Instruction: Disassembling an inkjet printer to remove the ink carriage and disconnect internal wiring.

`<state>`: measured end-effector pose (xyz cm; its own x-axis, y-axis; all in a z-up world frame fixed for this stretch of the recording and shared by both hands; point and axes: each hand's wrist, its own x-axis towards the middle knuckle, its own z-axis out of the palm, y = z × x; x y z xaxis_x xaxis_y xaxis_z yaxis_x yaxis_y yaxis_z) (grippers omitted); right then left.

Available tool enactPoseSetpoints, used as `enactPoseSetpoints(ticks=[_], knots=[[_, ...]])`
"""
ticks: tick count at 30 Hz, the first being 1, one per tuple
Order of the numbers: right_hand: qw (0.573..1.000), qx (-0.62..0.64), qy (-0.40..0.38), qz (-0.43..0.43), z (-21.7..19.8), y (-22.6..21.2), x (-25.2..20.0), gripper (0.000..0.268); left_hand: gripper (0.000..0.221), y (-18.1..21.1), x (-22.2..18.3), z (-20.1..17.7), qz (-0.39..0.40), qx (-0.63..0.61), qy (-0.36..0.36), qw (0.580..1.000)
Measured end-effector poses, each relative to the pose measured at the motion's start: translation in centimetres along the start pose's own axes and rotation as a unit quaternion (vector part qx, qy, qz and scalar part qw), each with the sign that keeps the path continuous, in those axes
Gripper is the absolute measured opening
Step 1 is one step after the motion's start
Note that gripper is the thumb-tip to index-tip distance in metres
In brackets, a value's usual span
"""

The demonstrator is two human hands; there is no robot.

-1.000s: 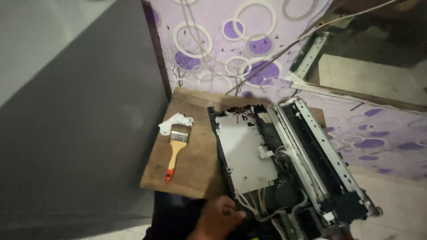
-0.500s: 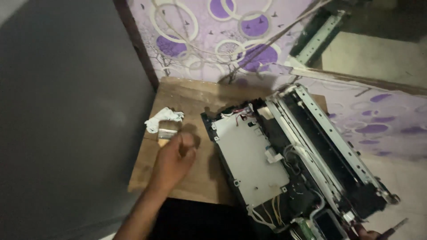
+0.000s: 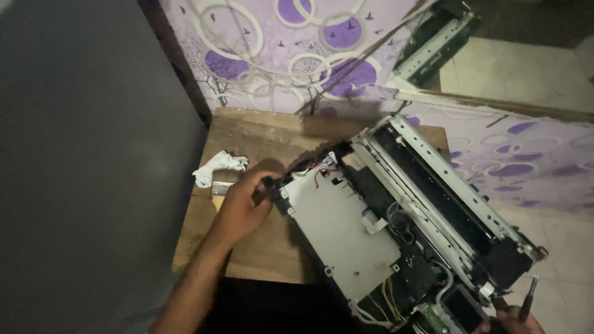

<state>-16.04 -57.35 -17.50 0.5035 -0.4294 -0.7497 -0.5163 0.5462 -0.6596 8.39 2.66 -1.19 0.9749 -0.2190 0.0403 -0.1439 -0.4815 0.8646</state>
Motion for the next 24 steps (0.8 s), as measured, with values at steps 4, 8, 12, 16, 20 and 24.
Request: enactPoseSetpoints(ticks=[4, 8, 12, 16, 20, 24], knots=[[0.868, -0.425, -0.235, -0.106, -2.4, -4.2, 8.7, 0.054, 0.052, 0.9, -3.3, -1.1, -0.039, -0.033, -0.033, 0.998], [0.96, -0.192, 0.024, -0.202, 9.5, -6.9, -9.0, 0.015, 0.043, -1.2, -5.5, -2.2, -0.005, 0.014, -0.06, 0.998], [0.96, -0.106, -0.158, -0.207, 6.9, -8.9, -1.2, 0.017, 0.031, -4.1, -7.7, -1.7, 0.069, -0.011, -0.014, 0.997], [0.937, -0.101, -0.269, -0.197, 10.7, -12.0, 1.2, 0.016, 0.034, -4.6, -9.4, -1.5, -0.005, -0.004, -0.019, 1.0], [0.94, -0.095, -0.285, -0.162, 15.0, -14.4, 3.2, 0.02, 0.035, -4.6, -10.6, -0.8, 0.072, 0.037, 0.083, 0.993], [0.883, -0.068, -0.453, -0.102, 20.2, -17.1, 4.7, 0.013, 0.03, -3.6, -10.5, 0.0, 0.089, 0.012, 0.121, 0.989]])
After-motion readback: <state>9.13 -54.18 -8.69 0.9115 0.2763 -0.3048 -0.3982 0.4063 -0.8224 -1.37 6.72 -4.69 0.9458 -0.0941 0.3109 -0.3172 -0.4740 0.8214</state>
